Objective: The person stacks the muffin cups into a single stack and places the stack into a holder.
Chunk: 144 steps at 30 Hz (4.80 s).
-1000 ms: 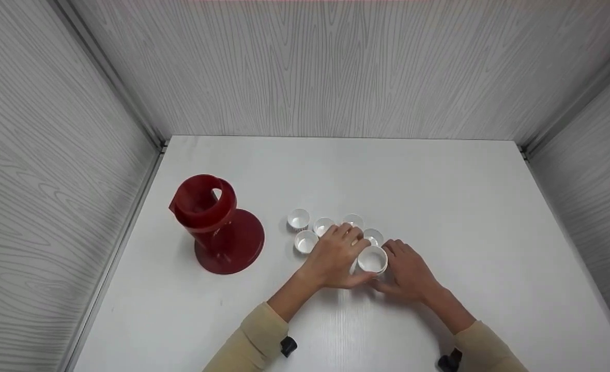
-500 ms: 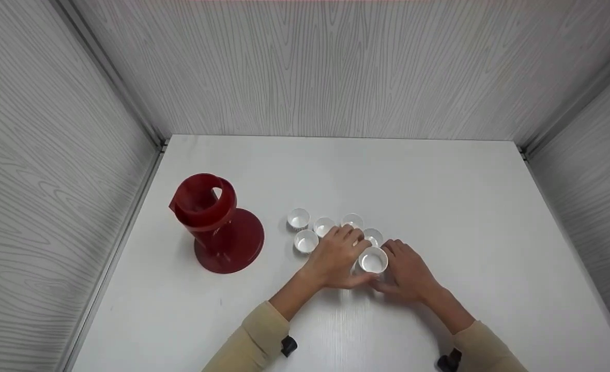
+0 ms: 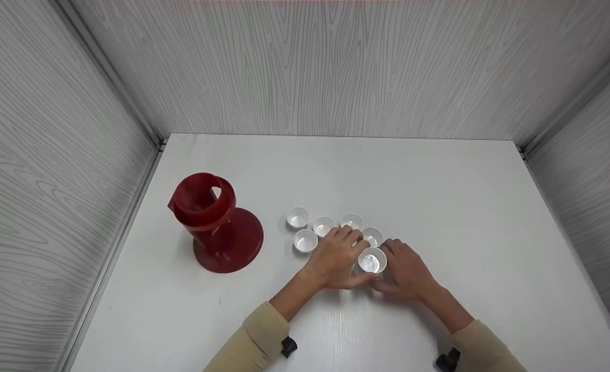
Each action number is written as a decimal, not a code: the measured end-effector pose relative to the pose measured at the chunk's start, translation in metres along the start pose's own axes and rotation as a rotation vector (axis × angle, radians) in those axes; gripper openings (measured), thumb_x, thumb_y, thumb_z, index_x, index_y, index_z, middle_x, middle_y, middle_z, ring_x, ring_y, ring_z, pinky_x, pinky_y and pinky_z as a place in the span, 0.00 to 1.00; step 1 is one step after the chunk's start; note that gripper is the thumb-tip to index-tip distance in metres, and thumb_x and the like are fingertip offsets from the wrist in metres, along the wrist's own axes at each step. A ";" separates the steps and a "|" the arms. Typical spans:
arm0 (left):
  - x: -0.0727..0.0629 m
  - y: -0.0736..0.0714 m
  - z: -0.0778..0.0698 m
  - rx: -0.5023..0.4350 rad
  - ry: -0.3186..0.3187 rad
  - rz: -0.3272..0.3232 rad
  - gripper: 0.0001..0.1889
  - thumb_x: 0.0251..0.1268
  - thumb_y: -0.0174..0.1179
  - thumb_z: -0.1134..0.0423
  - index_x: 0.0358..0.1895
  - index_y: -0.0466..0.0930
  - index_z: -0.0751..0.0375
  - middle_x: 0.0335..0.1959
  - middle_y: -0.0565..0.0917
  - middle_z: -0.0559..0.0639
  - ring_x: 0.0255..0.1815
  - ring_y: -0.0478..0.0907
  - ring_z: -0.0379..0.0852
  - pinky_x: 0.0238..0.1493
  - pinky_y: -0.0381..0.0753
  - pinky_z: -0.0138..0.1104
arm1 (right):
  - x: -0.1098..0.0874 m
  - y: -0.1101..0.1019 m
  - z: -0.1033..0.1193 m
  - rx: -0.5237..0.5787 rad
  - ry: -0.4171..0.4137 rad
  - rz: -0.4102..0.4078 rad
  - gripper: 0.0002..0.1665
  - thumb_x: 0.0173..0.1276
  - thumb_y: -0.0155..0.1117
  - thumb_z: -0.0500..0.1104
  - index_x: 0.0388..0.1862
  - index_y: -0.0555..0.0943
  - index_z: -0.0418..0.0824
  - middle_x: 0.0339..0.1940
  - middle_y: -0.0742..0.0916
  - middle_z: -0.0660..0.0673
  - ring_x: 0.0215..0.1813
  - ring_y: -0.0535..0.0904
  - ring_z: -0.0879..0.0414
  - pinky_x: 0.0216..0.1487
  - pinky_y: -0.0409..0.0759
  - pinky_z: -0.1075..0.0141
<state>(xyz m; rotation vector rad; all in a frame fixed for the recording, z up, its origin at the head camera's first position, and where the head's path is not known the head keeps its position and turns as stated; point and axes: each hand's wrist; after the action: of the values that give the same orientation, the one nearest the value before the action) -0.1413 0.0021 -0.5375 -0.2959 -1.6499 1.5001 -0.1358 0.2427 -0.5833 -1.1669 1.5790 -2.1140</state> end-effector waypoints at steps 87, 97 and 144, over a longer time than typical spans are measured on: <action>-0.083 -0.009 0.066 0.139 -0.281 0.051 0.36 0.63 0.60 0.26 0.57 0.83 0.54 0.49 0.86 0.51 0.51 0.80 0.50 0.47 0.84 0.42 | -0.003 0.002 0.002 0.065 0.071 -0.004 0.37 0.50 0.81 0.64 0.48 0.79 0.43 0.40 0.82 0.49 0.40 0.76 0.54 0.41 0.78 0.62; -0.084 -0.003 0.070 0.137 -0.373 0.060 0.36 0.65 0.59 0.27 0.60 0.80 0.55 0.49 0.86 0.52 0.48 0.80 0.50 0.47 0.83 0.42 | -0.003 0.001 0.003 0.077 0.087 0.010 0.36 0.50 0.81 0.65 0.48 0.79 0.44 0.41 0.82 0.50 0.41 0.75 0.55 0.42 0.78 0.63; -0.081 0.020 0.073 0.135 -0.417 0.099 0.35 0.63 0.61 0.27 0.53 0.81 0.58 0.43 0.84 0.55 0.45 0.77 0.52 0.43 0.79 0.42 | -0.001 0.000 0.002 0.060 0.091 0.034 0.40 0.51 0.80 0.66 0.54 0.80 0.43 0.43 0.83 0.49 0.42 0.77 0.55 0.43 0.79 0.62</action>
<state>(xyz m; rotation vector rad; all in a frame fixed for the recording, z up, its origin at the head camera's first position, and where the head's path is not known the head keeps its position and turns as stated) -0.1524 -0.0982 -0.5833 0.0145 -1.8618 1.8306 -0.1330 0.2422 -0.5833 -1.0313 1.5495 -2.2053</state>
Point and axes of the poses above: each hand's wrist, its own x-axis towards the middle knuckle, its own y-axis out of the palm, z = x × y
